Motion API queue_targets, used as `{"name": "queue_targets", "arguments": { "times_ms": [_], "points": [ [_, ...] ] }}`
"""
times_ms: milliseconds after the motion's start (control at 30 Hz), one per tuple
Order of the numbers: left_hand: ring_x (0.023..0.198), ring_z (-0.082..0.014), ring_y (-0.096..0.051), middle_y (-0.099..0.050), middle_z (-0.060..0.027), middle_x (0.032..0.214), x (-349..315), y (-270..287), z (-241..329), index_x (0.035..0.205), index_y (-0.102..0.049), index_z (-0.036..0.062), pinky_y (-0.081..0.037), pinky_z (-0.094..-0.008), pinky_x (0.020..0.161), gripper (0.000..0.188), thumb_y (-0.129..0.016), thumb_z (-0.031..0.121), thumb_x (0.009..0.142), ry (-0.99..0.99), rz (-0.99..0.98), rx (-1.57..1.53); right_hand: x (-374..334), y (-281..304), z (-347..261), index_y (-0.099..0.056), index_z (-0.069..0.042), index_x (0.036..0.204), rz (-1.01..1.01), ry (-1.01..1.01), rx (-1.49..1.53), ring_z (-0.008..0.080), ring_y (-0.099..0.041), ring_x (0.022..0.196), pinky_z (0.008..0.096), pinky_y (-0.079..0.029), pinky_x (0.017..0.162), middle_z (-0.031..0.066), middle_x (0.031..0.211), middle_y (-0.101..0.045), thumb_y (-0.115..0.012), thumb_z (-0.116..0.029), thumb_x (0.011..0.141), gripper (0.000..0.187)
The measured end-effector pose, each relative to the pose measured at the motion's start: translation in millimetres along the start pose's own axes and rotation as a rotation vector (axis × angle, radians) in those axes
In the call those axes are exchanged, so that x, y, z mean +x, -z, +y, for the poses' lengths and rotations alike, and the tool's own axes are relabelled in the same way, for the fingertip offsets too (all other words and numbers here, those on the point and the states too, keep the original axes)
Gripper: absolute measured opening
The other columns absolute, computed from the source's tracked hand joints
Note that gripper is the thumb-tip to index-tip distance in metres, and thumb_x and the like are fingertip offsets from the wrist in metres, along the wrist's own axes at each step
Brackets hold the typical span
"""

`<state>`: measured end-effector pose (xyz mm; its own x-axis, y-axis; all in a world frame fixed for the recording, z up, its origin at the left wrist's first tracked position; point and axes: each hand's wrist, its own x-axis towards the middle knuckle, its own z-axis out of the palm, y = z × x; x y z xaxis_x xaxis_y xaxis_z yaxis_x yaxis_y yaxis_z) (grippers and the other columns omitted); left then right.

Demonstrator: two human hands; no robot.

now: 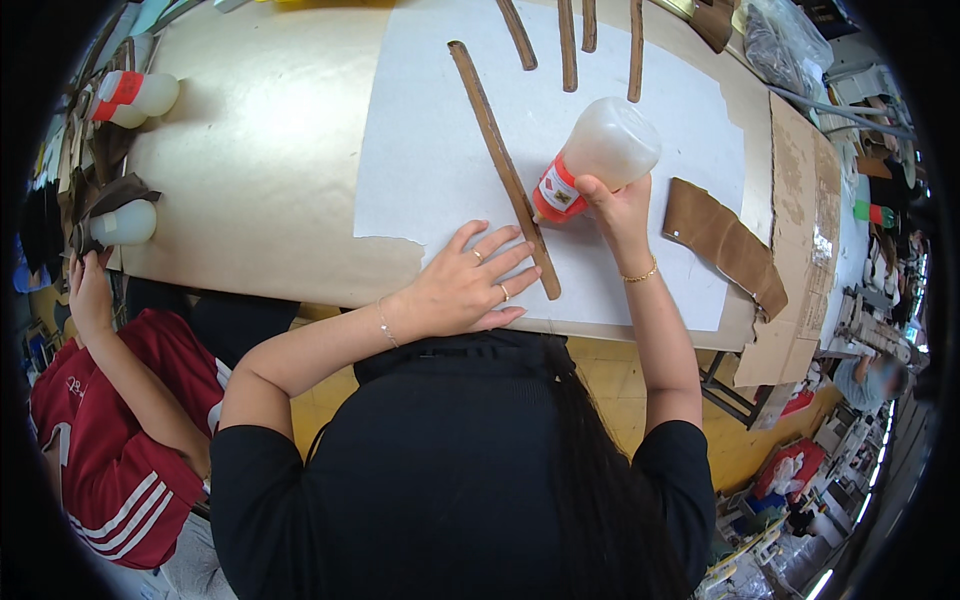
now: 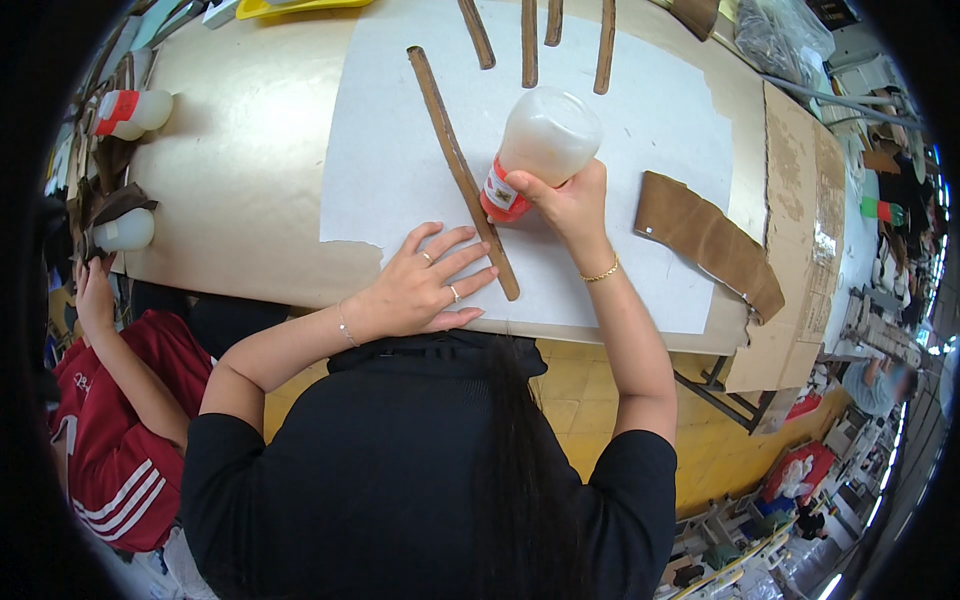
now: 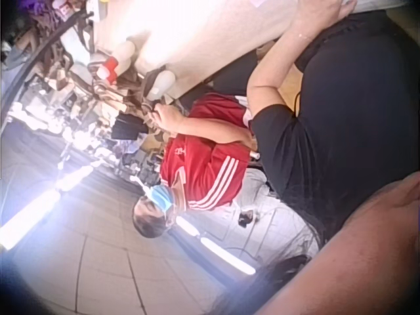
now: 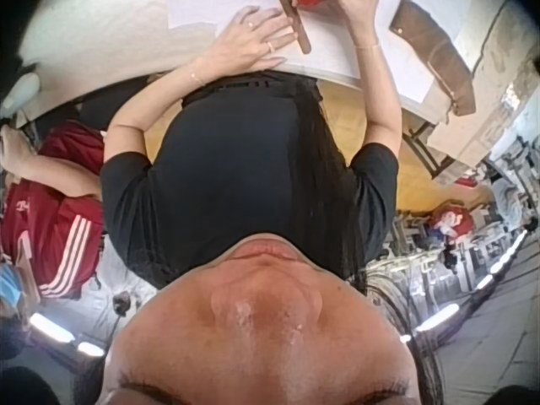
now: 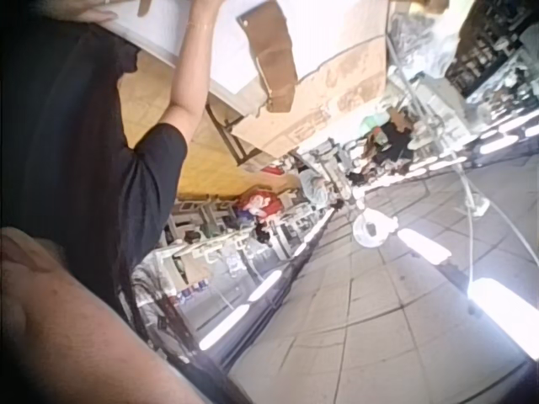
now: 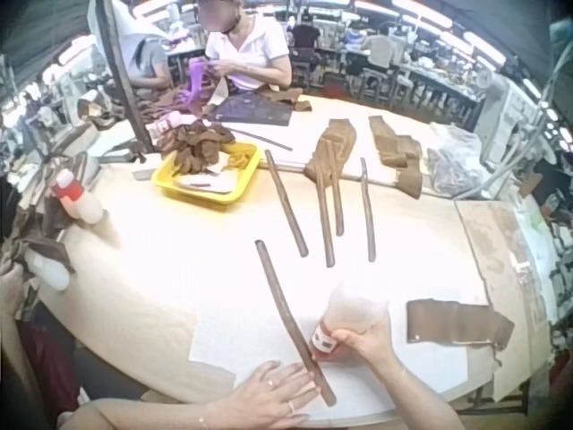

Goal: The person applies glue from a squeeze bottle to brown leather straps and larger leather pieces on a worktable. They repeatedly pick up straps, apply glue along their length, and place them back down, while also gluing edges of larger leather components.

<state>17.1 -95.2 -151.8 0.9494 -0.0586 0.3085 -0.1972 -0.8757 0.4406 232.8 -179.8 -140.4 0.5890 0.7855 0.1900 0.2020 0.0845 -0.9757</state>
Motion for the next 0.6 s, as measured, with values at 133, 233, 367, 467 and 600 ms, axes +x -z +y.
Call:
{"name": "queue_targets", "arguments": {
  "times_ms": [133,233,367,467,600],
  "points": [
    [0.122,-0.0305,-0.046,-0.053,-0.0106,0.127,-1.2,-1.6,-0.5,0.118,-0.060,0.0125,-0.034,-0.0490,0.099,0.051,-0.073,0.035,0.074,0.005,0.010,-0.010,1.6,-1.8,-0.5,-0.067,0.003,0.094,-0.063,0.009,-0.037,0.0169,-0.067,0.079,0.0294,-0.054,0.069,0.0105,0.086,-0.071,-0.082,-0.033,0.073,0.044],
    [0.121,-0.0305,-0.046,-0.053,-0.0105,0.127,-1.1,-2.1,-0.3,0.118,-0.060,0.0124,-0.035,-0.0489,0.099,0.050,-0.072,0.035,0.074,0.004,0.012,-0.005,-1.4,-1.2,-4.7,-0.068,0.003,0.092,-0.096,-0.001,-0.059,0.0177,-0.068,0.078,0.0295,-0.055,0.068,0.0110,0.085,-0.071,-0.082,-0.034,0.072,0.044],
    [0.121,-0.0302,-0.046,-0.053,-0.0105,0.126,-1.6,-2.1,-0.7,0.117,-0.060,0.0122,-0.034,-0.0488,0.100,0.050,-0.072,0.036,0.075,0.005,0.006,0.002,-7.6,3.9,-6.7,-0.068,0.003,0.091,-0.136,0.014,-0.164,0.0182,-0.069,0.077,0.0297,-0.054,0.068,0.0117,0.084,-0.071,-0.082,-0.036,0.070,0.047],
    [0.121,-0.0300,-0.046,-0.053,-0.0106,0.126,-1.2,-1.1,0.0,0.117,-0.060,0.0123,-0.034,-0.0488,0.100,0.050,-0.072,0.036,0.075,0.007,-0.004,0.005,-15.9,7.6,-7.3,-0.068,0.003,0.090,-0.156,0.003,-0.182,0.0187,-0.069,0.076,0.0298,-0.054,0.068,0.0120,0.083,-0.071,-0.082,-0.038,0.069,0.048],
    [0.122,-0.0296,-0.046,-0.053,-0.0105,0.127,-0.9,-1.2,0.2,0.118,-0.060,0.0124,-0.034,-0.0487,0.100,0.050,-0.072,0.035,0.075,0.011,-0.008,0.001,-24.6,12.5,-8.9,-0.068,0.003,0.089,-0.213,-0.007,-0.164,0.0189,-0.069,0.075,0.0298,-0.054,0.067,0.0118,0.083,-0.071,-0.082,-0.038,0.069,0.048]
  ]
}}
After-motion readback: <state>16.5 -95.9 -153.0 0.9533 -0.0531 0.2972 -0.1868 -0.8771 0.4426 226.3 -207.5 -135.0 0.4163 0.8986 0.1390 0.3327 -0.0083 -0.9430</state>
